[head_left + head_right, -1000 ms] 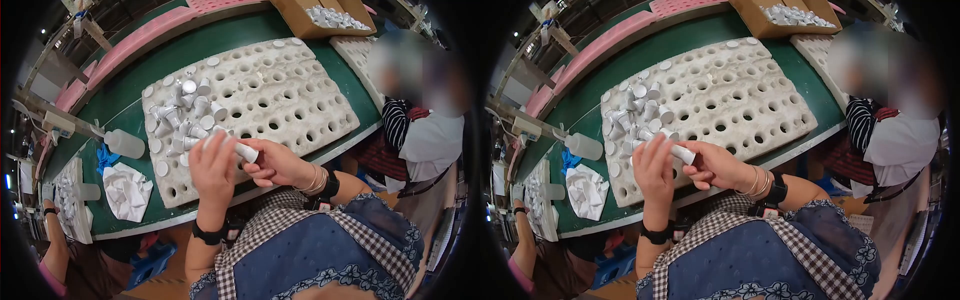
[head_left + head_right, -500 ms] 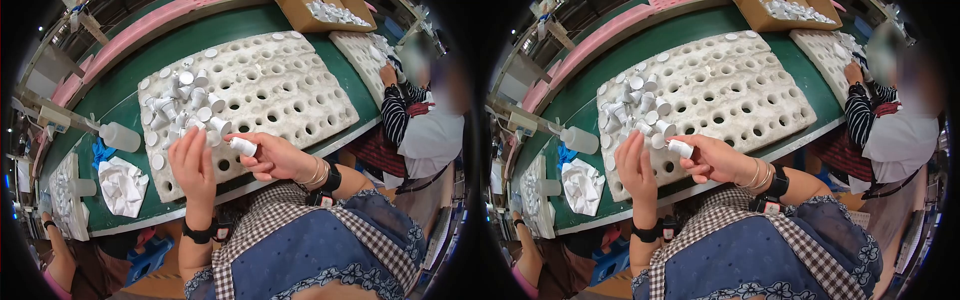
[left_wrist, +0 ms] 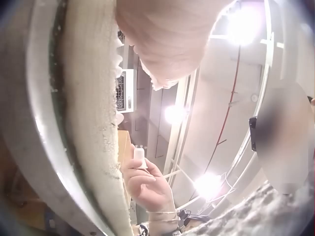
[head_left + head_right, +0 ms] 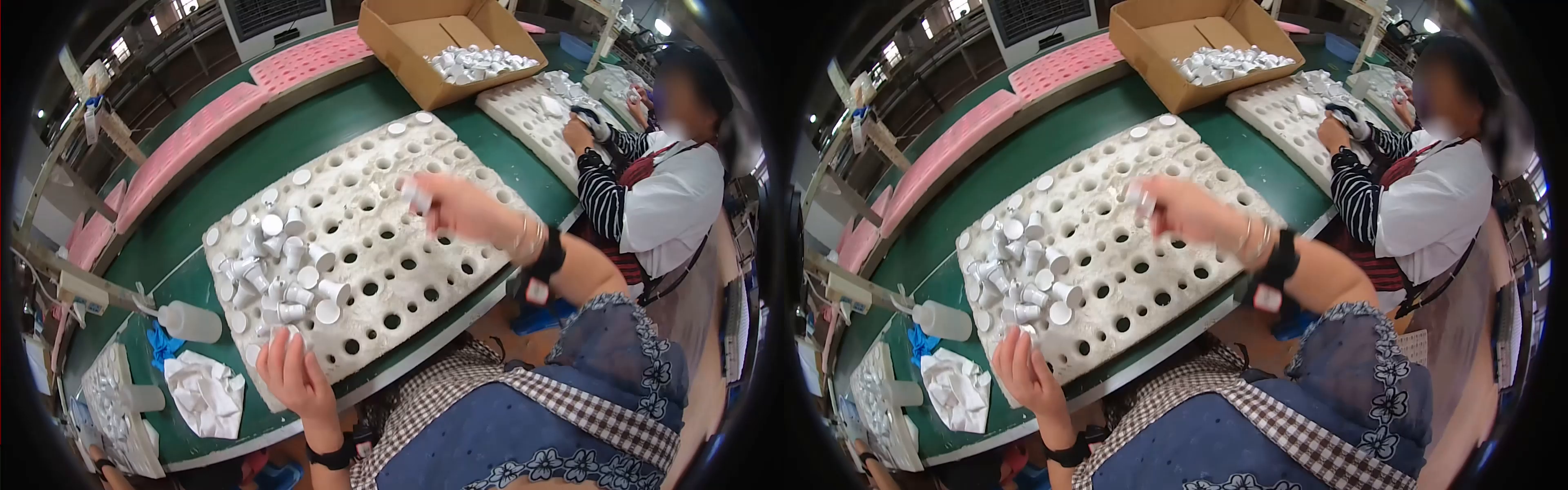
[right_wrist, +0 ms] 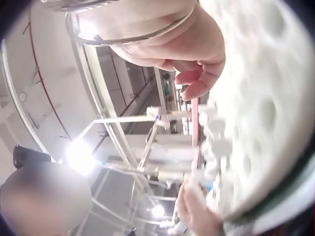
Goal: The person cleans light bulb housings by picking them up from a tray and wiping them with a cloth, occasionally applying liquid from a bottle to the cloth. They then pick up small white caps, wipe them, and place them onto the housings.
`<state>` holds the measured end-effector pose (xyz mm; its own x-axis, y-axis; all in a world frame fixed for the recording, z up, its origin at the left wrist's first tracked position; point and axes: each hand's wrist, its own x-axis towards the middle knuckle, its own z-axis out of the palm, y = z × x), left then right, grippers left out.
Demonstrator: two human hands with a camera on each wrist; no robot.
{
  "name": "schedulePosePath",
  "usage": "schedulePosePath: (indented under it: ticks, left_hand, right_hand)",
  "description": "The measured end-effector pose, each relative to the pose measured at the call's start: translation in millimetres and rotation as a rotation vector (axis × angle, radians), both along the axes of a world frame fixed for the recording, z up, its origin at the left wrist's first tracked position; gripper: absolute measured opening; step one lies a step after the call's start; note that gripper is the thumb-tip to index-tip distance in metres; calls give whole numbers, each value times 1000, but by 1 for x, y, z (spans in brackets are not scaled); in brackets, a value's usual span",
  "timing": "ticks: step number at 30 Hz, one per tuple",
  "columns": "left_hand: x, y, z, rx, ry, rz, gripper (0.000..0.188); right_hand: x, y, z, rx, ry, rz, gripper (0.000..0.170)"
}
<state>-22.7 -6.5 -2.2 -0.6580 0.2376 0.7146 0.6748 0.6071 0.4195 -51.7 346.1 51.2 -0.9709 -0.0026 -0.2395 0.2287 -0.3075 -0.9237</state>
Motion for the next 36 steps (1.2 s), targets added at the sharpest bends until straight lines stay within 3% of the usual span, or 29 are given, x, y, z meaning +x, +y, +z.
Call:
schedulePosePath:
  ticks: [2,3,5,8,9,11,12,14,15,18,20,23,27,31,33,34,36]
  left_hand:
    - [0,1,-7,34,-21,-7,23]
    - [0,2,-9,61,-47,-3,23]
    - [0,2,-7,23,-45,-6,22]
    - [3,2,-4,-24,-33,15,22]
    - [3,3,-3,-15,-13,15,21]
    - [3,3,-2,-6,-23,40,22]
    - [3,4,-2,1,-14,22,22]
    - [2,5,-3,8,-22,-16,23]
    - [3,5,-3,-3,-31,-8,23]
    - [2,6,-3,-36,-22,-36,25]
    - [1,7,-4,-30,-13,-19,26]
    - [2,8,-6,-24,1,6,28]
    - [0,7,-7,-11,-7,21,26]
    - [3,9,-6,-27,-23,-7,24]
    - [0,7,-11,-61,10,7,24]
    - [-2,7,-11,-50,46,1,24]
    - [0,4,-8,-27,-21,8,26]
  right_hand:
    - [-47,65,20,-20,204,-208,22]
    - [-73,100,36,25,401,-181,28]
    - [-96,127,78,-97,371,-391,34]
    - [-108,112,81,18,306,-439,38]
    - [-106,108,66,58,236,-145,45]
    - [-88,42,35,441,247,43,43]
    - [-75,8,33,515,98,170,40]
    - [-62,-37,17,1055,95,418,40]
    - [-62,-49,10,1247,230,468,42]
    - [-90,-73,-5,1322,302,376,42]
    - [-128,-72,-24,1426,549,82,42]
    - [-173,-76,-36,1569,562,7,41]
    - [-197,-82,-42,1599,523,72,37]
    - [-198,-79,-52,1563,615,-14,35]
    - [-199,-71,-53,1368,477,-101,37]
    - [-208,-61,-47,1053,205,9,40]
    - [-187,-47,-29,453,104,71,37]
